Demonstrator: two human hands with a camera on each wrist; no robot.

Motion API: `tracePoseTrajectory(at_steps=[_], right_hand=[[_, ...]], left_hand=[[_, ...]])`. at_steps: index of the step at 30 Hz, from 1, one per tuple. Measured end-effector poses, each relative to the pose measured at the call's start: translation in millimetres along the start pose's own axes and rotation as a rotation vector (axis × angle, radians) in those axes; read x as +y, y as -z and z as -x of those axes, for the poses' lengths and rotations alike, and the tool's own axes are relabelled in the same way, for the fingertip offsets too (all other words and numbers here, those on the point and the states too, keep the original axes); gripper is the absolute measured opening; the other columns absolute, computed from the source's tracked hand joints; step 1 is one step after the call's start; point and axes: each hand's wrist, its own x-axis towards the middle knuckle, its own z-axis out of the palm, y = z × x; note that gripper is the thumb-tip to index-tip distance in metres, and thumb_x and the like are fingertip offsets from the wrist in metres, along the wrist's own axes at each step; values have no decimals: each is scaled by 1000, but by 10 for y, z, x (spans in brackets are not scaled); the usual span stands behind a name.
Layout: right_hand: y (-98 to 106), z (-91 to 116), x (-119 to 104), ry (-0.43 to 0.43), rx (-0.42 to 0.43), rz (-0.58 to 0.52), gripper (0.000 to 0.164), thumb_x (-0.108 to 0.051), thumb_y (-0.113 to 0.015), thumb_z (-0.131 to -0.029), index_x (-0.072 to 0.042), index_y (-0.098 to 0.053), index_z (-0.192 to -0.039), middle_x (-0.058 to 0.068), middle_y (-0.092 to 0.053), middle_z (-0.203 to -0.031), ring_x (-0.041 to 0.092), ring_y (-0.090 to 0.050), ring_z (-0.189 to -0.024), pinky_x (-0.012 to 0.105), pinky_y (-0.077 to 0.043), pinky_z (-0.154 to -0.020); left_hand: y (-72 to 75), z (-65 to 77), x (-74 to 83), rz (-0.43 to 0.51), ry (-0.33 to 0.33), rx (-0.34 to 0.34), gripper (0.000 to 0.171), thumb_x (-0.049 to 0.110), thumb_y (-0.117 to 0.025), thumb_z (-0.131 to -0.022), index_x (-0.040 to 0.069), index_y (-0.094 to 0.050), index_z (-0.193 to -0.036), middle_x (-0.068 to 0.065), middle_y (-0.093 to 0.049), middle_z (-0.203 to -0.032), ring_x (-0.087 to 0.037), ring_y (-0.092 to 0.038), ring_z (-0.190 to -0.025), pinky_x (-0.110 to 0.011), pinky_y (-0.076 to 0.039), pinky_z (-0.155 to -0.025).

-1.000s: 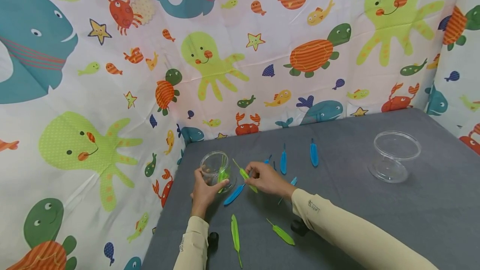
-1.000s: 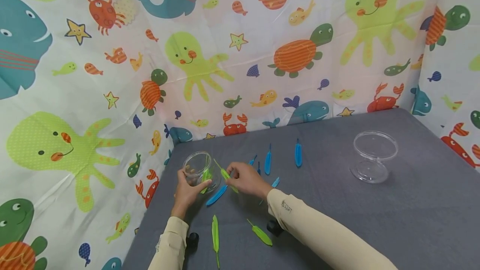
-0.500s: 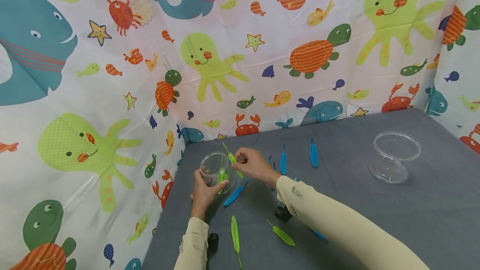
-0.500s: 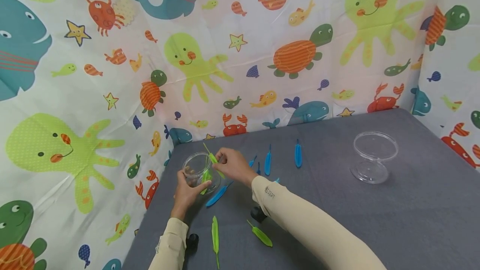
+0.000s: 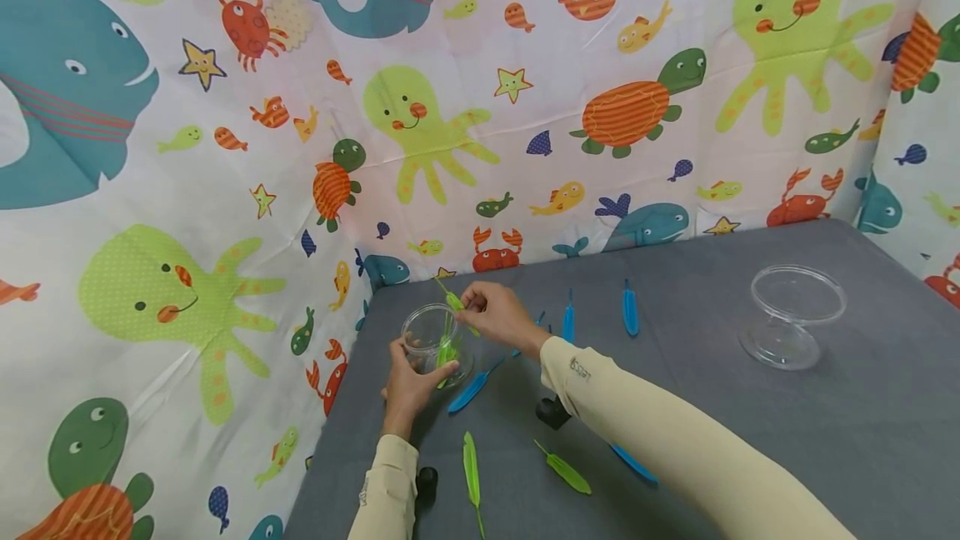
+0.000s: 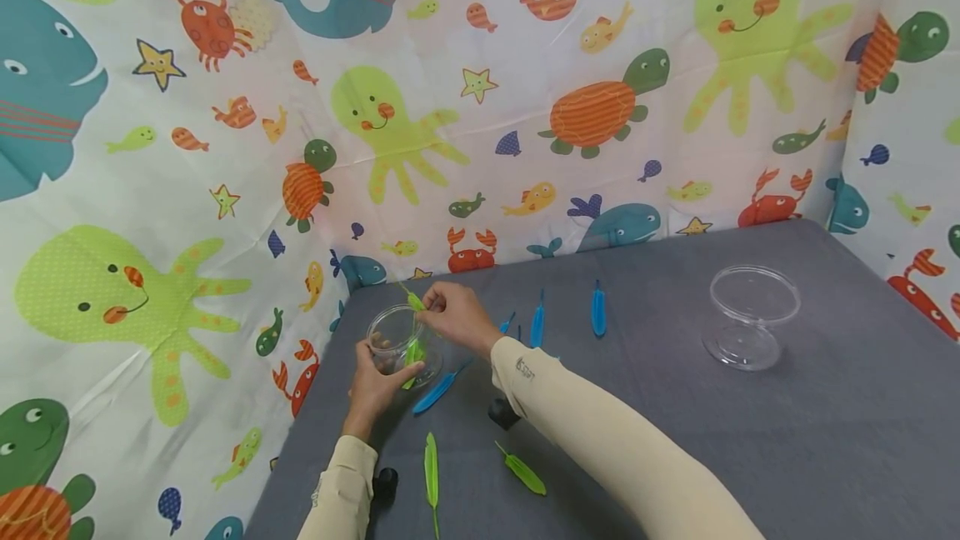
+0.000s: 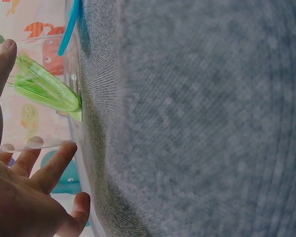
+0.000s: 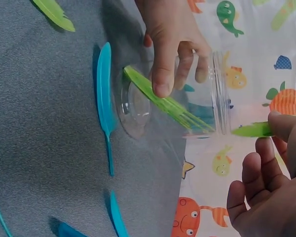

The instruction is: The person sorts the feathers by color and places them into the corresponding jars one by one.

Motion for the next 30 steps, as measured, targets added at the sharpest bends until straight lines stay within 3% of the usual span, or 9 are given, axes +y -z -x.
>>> tracePoseTrajectory(at_steps=[9, 30], right_hand=[[-58, -110, 2, -48, 23, 44, 22, -23, -70, -98, -14, -67, -117, 4, -69, -104, 17, -64, -92, 36, -53, -82], [-351, -308, -85, -60, 56, 73, 25, -19, -71, -97, -14, -69, -121, 4, -74, -97, 14, -67, -78, 30, -54, -66]], left_hand=[[2, -2, 22, -2, 0, 3, 101, 52, -91, -71, 21, -30, -146, -15, -47, -153, -42, -55, -134, -67, -15, -103], [-12, 9, 9, -13, -4, 3, 93, 48, -90, -74, 22, -32, -142, -14, -53, -145, -38, -57, -132, -64, -17, -102]])
